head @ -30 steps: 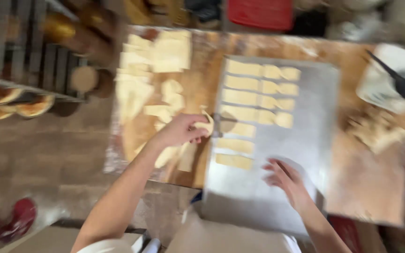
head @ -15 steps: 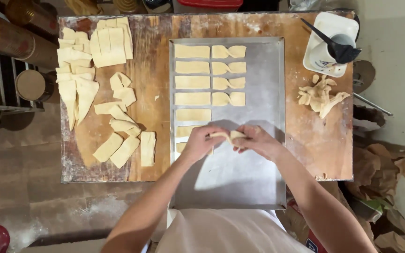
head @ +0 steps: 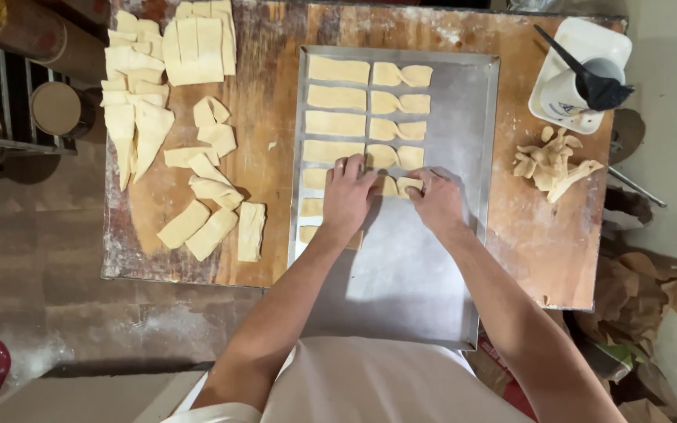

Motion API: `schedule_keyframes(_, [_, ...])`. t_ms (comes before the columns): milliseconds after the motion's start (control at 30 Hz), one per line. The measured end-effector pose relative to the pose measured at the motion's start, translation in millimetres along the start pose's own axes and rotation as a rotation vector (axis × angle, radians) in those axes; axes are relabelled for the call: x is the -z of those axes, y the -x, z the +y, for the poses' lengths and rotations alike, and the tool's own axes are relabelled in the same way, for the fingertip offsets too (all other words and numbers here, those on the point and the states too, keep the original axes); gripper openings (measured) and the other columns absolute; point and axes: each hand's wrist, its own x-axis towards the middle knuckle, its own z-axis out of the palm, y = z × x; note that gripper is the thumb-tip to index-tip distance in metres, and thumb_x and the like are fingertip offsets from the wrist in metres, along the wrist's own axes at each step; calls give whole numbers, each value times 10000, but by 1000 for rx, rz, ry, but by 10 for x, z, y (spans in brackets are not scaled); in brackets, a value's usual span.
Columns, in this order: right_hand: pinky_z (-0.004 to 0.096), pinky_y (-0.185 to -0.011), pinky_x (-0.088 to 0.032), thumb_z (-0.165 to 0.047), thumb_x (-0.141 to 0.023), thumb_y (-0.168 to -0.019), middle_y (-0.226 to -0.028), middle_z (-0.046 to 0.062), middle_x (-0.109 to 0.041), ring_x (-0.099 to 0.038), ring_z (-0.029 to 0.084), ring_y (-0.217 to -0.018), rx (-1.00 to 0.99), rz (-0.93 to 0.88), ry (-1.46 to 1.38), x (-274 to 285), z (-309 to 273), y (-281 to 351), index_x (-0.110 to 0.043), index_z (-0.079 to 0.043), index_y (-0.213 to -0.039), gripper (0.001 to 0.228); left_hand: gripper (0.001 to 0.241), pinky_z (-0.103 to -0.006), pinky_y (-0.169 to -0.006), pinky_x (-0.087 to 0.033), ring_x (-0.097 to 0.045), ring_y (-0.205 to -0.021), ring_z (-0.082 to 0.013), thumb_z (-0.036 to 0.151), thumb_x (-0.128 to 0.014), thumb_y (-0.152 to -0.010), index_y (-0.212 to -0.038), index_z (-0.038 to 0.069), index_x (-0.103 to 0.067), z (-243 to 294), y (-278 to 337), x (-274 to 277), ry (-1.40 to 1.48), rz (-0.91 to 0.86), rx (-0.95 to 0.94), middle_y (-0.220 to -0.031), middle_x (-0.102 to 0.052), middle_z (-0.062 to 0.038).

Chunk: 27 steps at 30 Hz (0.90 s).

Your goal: The recorder is shaping pieces of dough into small crescent or bow shapes and arranging them neatly on a metal baking sheet.

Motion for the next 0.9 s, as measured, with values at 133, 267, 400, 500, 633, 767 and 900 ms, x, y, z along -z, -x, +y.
schedule_keyframes(133, [424,-851,-556,-182,-783,-836,-1090,131,-703,-695,303,-947,37,65,90,81,-188,19,-723,-55,-1084,285,151,-495,-1046,-438,-461,-1306,-342,157,-775,-812,-953,104,-775,-130,35,-226,-30,72,-46,-1393,-530,-115])
schedule_keyframes(267, [435,-849,-563,-184,-765,-869,-1095,133,-667,-682,312,-930,78,146,126,-76,72,94,-727,-84,-1105,259,100,-513,-1060,-449,-483,-1308,-337,196,-749,-874,-914,108,-773,-111,33,-394,-58,147,-79,-1395,-538,-124])
schedule_keyframes(400, [442,-878,-558,-169,-764,-891,-1096,114,-676,-661,322,-1032,305,323,165,-172,151,221,-760,-101,-1119,238,134,-519,-1012,-473,-550,-1221,-379,191,-714,-826,-931,126,-765,-309,141,53,-121,259,-38,-1316,-592,-158])
schedule_keyframes(500, [431,-872,-561,-156,-735,-924,-1128,91,-693,-677,307,-1017,314,305,194,-188,111,274,-770,-113,-1142,224,139,-503,-937,-522,-647,-1080,-321,111,-677,-897,-1015,67,-734,-1652,320,-205,-250,267,166,-1104,-685,-113])
schedule_keyframes(633, [428,-850,-560,-142,-718,-949,-1148,91,-709,-686,308,-1001,288,325,201,-35,-90,321,-767,-103,-1187,246,399,-522,-813,-485,-623,-993,-371,183,-741,-809,-1167,13,-695,-2221,374,1061,-407,243,479,-1148,-693,-169])
schedule_keyframes(767, [433,-842,-563,-151,-734,-965,-1081,105,-727,-695,308,-962,222,326,162,-200,109,202,-762,-103,-1113,159,364,-518,-981,-485,-590,-1198,-349,270,-770,-843,-1167,112,-715,-2483,397,1285,-468,-70,494,-1228,-680,-113])
schedule_keyframes(900, [431,-801,-563,-135,-780,-889,-994,121,-737,-710,308,-895,144,324,84,-328,468,16,-752,-104,-976,97,248,-497,-859,-560,-669,-1056,-340,306,-812,-843,-1078,232,-780,-2120,290,1796,-271,-246,442,-1151,-693,-122])
